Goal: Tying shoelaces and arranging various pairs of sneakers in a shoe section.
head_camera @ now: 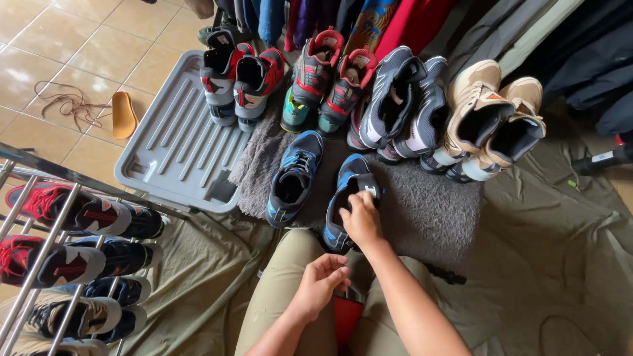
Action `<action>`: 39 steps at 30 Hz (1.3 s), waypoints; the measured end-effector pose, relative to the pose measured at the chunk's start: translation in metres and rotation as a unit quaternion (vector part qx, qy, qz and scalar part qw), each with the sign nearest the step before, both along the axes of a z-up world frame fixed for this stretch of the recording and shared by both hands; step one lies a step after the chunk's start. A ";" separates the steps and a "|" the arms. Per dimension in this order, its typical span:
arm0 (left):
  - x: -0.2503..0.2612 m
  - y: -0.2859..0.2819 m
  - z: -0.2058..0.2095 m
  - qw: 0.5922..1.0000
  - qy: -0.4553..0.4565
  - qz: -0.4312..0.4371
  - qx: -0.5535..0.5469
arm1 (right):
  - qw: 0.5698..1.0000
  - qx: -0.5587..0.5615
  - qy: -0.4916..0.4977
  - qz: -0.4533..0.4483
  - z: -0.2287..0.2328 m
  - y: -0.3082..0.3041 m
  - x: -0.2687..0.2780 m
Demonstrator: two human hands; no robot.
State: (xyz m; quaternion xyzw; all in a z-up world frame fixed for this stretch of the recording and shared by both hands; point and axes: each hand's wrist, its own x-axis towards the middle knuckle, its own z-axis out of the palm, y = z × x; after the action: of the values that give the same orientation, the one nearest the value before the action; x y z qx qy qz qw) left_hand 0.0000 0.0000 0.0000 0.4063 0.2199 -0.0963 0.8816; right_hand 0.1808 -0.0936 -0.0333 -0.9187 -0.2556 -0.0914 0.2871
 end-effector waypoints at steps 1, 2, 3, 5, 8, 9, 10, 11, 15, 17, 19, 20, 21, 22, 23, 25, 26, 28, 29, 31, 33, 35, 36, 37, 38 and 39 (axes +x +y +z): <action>-0.001 0.001 -0.002 1.000 0.002 0.000 -0.001 | 1.000 -0.001 0.002 0.000 0.005 0.007 -0.003; -0.002 0.001 -0.003 0.999 -0.019 0.022 0.037 | 1.000 -0.007 0.007 0.002 0.011 0.014 -0.007; -0.002 0.001 -0.005 0.995 -0.041 0.045 0.075 | 1.000 -0.013 0.011 0.004 0.017 0.020 -0.009; -0.002 0.010 0.005 0.968 -0.087 0.096 0.217 | 0.999 0.016 -0.032 0.040 0.052 0.021 -0.031; 0.012 0.031 0.015 0.847 -0.117 0.180 0.486 | 0.993 -0.003 -0.065 0.096 0.045 0.001 -0.053; 0.019 0.040 0.018 0.759 -0.100 0.214 0.607 | 0.990 -0.051 -0.056 0.118 0.033 -0.010 -0.058; 0.031 0.051 0.003 0.758 -0.101 0.214 0.608 | 0.990 -0.049 -0.057 0.117 0.021 -0.017 -0.061; 0.042 0.061 -0.012 0.710 -0.036 0.177 0.681 | 0.991 -0.064 -0.065 0.101 0.009 -0.026 -0.066; 0.071 0.113 -0.044 0.651 -0.014 0.059 0.757 | 0.994 -0.071 -0.078 0.012 0.043 -0.035 -0.096; 0.076 0.129 -0.042 0.666 -0.048 0.042 0.743 | 0.993 -0.071 -0.090 -0.026 0.034 -0.050 -0.098; 0.076 0.133 -0.033 0.680 -0.081 0.023 0.728 | 0.990 -0.070 -0.101 -0.064 0.023 -0.070 -0.091; 0.075 0.130 -0.024 0.666 -0.078 0.020 0.742 | 0.986 -0.076 -0.106 -0.103 0.016 -0.081 -0.082; 0.073 0.127 -0.016 0.651 -0.074 0.016 0.755 | 0.980 -0.081 -0.110 -0.142 0.008 -0.092 -0.075; 0.071 0.119 -0.002 0.648 -0.077 0.015 0.758 | 0.980 -0.077 -0.111 -0.145 -0.001 -0.103 -0.060; 0.064 0.109 0.011 0.619 -0.093 0.012 0.779 | 0.975 -0.074 -0.094 -0.188 -0.011 -0.115 -0.049; 0.051 0.093 0.033 0.588 -0.108 0.008 0.802 | 0.968 -0.068 -0.075 -0.229 -0.022 -0.124 -0.036; 0.044 0.085 0.042 0.586 -0.130 0.011 0.800 | 0.966 -0.074 -0.114 -0.222 -0.021 -0.122 -0.035; 0.026 0.064 0.058 0.584 -0.152 0.013 0.798 | 0.961 -0.080 -0.152 -0.215 -0.007 -0.114 -0.043; 0.018 0.051 0.066 0.615 -0.169 0.015 0.770 | 0.964 -0.031 -0.196 -0.176 0.008 -0.107 -0.050; -0.002 0.025 0.071 0.645 -0.187 0.016 0.741 | 0.961 0.020 -0.240 -0.137 0.038 -0.090 -0.068; -0.025 -0.007 0.063 0.668 -0.202 0.033 0.715 | 0.962 0.244 -0.118 -0.016 0.064 -0.075 -0.096; -0.048 -0.034 0.044 0.676 -0.206 0.021 0.707 | 0.971 0.224 -0.077 0.029 0.076 -0.075 -0.121; -0.060 -0.047 0.034 0.682 -0.211 0.015 0.700 | 0.975 0.205 -0.039 0.077 0.082 -0.075 -0.134; -0.062 -0.050 0.028 0.686 -0.208 0.009 0.697 | 0.976 0.202 -0.033 0.073 0.069 -0.081 -0.135; -0.065 -0.052 0.021 0.668 -0.222 -0.023 0.710 | 0.982 0.177 -0.032 0.057 0.055 -0.086 -0.136; -0.067 -0.055 0.014 0.651 -0.235 -0.053 0.720 | 0.987 0.152 -0.031 0.042 0.041 -0.093 -0.137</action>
State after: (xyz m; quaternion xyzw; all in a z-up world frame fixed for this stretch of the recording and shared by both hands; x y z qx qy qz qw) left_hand -0.0667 -0.0554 0.0142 0.9334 -0.0166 0.1443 0.3280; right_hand 0.0433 -0.1865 0.0080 -0.8494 -0.2863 -0.1455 0.4188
